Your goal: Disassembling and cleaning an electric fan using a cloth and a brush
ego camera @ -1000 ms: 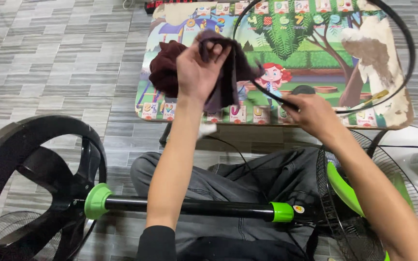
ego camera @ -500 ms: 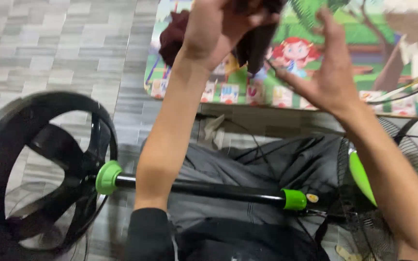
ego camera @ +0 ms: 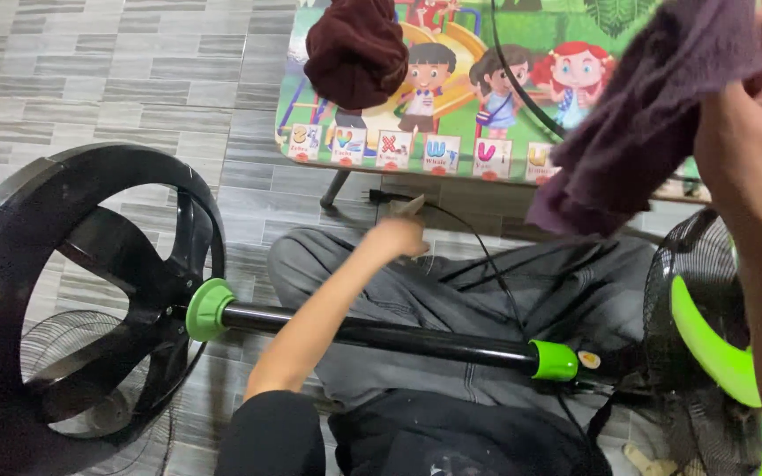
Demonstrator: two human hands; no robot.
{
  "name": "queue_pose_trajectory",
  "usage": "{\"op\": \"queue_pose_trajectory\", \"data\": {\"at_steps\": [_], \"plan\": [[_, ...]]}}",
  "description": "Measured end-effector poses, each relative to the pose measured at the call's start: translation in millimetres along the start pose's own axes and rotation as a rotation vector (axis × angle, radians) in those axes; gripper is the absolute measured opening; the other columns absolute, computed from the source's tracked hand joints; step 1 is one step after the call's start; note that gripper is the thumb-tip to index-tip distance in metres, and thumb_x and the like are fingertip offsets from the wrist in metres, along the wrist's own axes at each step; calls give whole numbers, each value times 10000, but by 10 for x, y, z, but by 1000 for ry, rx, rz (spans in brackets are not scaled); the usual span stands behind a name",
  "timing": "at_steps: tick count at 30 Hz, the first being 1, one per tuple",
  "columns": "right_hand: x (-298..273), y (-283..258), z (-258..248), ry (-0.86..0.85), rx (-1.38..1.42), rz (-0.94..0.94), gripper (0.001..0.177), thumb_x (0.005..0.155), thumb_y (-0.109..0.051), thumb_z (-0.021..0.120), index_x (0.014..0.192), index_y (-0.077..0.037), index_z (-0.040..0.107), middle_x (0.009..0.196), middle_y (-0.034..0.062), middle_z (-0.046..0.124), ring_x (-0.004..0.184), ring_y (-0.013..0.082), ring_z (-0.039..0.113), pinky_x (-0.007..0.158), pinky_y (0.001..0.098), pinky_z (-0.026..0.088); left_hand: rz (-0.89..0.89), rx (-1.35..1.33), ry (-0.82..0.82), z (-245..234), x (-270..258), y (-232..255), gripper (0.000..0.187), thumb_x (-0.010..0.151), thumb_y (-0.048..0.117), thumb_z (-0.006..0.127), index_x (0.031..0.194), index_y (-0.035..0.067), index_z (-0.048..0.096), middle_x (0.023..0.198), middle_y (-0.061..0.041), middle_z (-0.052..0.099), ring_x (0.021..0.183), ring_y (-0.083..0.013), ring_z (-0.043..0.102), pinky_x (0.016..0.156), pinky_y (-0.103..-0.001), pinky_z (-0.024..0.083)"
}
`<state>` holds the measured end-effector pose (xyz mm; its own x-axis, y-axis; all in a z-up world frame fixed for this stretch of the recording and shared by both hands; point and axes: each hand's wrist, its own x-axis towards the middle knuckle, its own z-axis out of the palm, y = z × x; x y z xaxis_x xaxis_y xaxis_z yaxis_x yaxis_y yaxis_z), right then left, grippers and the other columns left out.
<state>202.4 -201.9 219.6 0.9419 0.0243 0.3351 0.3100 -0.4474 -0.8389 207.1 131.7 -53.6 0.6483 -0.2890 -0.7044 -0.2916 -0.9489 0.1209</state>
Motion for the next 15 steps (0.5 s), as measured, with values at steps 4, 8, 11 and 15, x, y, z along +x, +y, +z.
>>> {"op": "queue_pose_trajectory", "data": {"at_steps": [4, 8, 11, 15], "plan": [[-143, 315, -126, 3, 30, 46, 310, 1375, -297, 548, 1441, 6, 543, 1286, 105, 597, 1059, 154, 574, 928, 255, 490, 53, 196, 575, 1400, 1362, -326, 517, 779, 372, 597, 1188, 77, 707, 1219, -207, 648, 1039, -367, 608, 883, -448, 461], [-301, 862, -343, -8, -1, -8, 197, 1413, -178, 486, 1478, 9, 492, 1335, 135, 542, 1114, 184, 525, 945, 267, 450, -51, 270, 763, 1961, 1907, -423, 303, 879, 232, 554, 1125, 96, 668, 1102, -195, 625, 960, -429, 568, 694, -532, 494], [-348, 1146, -476, 14, 38, 15, 226, 1388, -208, 475, 1517, -23, 487, 1374, 116, 538, 1148, 165, 517, 980, 254, 439, 40, 188, 718, 1782, 1761, -415, 213, 869, 188, 574, 990, 76, 710, 887, -183, 724, 820, -373, 657, 724, -484, 500], [-501, 1295, -700, 47, 41, 60, 247, 1290, -172, 616, 1458, 0, 562, 1338, 129, 610, 1097, 159, 567, 972, 245, 482, 136, 115, 134, 991, 1019, -82, 287, 737, 130, 722, 997, 23, 780, 952, -189, 751, 854, -397, 716, 705, -461, 588]]}}
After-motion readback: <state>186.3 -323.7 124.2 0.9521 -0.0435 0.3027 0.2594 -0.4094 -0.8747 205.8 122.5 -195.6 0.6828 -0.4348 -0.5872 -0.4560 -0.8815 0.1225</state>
